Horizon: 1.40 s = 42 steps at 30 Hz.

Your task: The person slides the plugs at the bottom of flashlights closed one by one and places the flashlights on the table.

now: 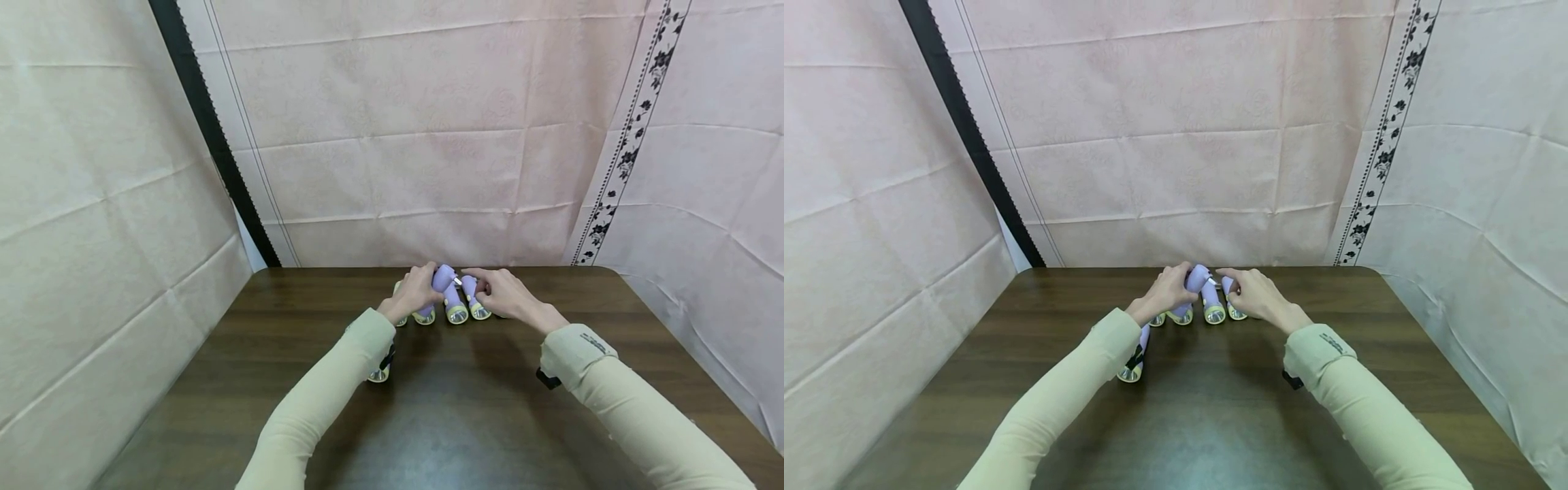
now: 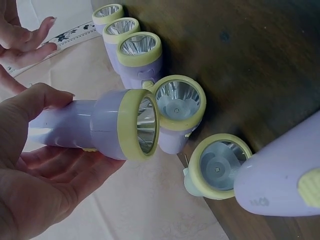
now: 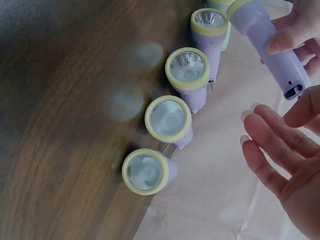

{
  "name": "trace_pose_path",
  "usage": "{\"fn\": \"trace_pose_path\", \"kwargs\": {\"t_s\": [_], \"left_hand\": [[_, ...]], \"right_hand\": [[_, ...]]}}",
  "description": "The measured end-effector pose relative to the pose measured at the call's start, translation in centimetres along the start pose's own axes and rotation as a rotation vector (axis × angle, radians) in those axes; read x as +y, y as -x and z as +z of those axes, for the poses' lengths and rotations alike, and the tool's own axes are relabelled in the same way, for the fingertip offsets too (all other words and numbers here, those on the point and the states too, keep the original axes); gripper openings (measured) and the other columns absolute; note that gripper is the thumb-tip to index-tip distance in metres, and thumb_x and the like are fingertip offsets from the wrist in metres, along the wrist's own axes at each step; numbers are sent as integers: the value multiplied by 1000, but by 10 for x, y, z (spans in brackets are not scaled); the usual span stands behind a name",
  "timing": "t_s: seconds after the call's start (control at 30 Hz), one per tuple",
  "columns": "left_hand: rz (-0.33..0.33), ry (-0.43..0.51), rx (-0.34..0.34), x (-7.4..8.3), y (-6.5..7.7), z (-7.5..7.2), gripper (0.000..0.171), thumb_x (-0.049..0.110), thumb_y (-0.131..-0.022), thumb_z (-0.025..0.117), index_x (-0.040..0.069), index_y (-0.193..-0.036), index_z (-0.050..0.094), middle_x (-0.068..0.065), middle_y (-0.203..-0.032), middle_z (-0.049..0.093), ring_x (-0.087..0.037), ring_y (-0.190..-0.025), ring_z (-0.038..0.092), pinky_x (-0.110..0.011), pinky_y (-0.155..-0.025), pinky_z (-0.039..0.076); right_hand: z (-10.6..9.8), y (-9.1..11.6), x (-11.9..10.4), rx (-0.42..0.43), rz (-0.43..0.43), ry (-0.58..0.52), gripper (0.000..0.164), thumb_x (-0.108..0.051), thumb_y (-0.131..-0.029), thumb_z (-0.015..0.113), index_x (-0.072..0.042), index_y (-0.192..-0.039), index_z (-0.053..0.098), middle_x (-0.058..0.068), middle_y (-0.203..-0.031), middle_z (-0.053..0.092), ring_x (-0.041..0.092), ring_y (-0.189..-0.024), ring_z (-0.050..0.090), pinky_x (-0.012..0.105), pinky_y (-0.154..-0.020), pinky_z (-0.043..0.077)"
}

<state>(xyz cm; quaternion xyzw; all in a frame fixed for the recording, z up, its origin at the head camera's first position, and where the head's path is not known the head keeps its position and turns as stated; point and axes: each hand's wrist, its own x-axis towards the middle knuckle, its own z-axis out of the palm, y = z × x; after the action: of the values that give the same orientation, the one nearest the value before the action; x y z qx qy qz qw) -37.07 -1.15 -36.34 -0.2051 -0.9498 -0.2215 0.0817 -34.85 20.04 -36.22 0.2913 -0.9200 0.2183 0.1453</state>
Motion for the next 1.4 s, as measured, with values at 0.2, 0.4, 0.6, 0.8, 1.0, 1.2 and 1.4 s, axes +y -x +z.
{"fn": "trace_pose_path", "kwargs": {"t_s": [0.2,0.4,0.6,0.8,1.0,1.2,1.4], "left_hand": [[-2,5,-31,3,0,0,50,22,-76,78,8,-118,55,-9,-100,68,-24,-84,67,-33,-68,52],[34,17,-38,5,-2,0,49,20,-78,77,8,-120,55,-8,-102,68,-22,-83,67,-29,-67,52],[81,43,-66,5,-3,3,42,17,-80,75,7,-115,55,-8,-100,67,-18,-81,66,-26,-66,51],[72,29,-91,6,-2,6,41,19,-82,72,7,-117,55,-6,-98,66,-16,-78,64,-24,-64,50],[72,25,-85,8,-1,8,37,18,-82,72,6,-114,57,-7,-95,66,-16,-75,63,-25,-62,49],[91,-7,-61,9,-2,10,36,18,-79,73,6,-110,59,-7,-93,67,-17,-73,63,-26,-60,48],[80,27,-79,10,1,10,35,18,-81,72,6,-111,59,-7,-94,67,-15,-73,63,-25,-60,48]], "right_hand": [[-1,0,-3,-12,-6,1,59,-1,-75,55,-11,-133,58,-4,-70,65,5,-54,47,24,-53,39],[-2,0,-2,-15,-1,10,59,-1,-76,55,-15,-134,58,-7,-65,62,5,-51,44,23,-50,36],[-4,1,0,-7,-10,36,55,-3,-76,58,-13,-130,62,-8,-61,56,4,-52,43,23,-51,35],[-2,2,0,16,-26,56,53,-4,-74,59,-12,-127,64,-6,-61,51,6,-54,41,23,-50,33],[0,3,0,47,-28,94,54,-7,-72,61,-14,-126,65,-3,-66,50,8,-59,42,24,-52,34],[1,4,-1,56,-30,118,54,-9,-71,62,-13,-126,65,-3,-67,47,10,-60,41,25,-52,33],[2,5,-1,65,-40,107,54,-9,-72,63,-13,-125,65,-2,-67,47,9,-58,40,25,-51,31]]}}
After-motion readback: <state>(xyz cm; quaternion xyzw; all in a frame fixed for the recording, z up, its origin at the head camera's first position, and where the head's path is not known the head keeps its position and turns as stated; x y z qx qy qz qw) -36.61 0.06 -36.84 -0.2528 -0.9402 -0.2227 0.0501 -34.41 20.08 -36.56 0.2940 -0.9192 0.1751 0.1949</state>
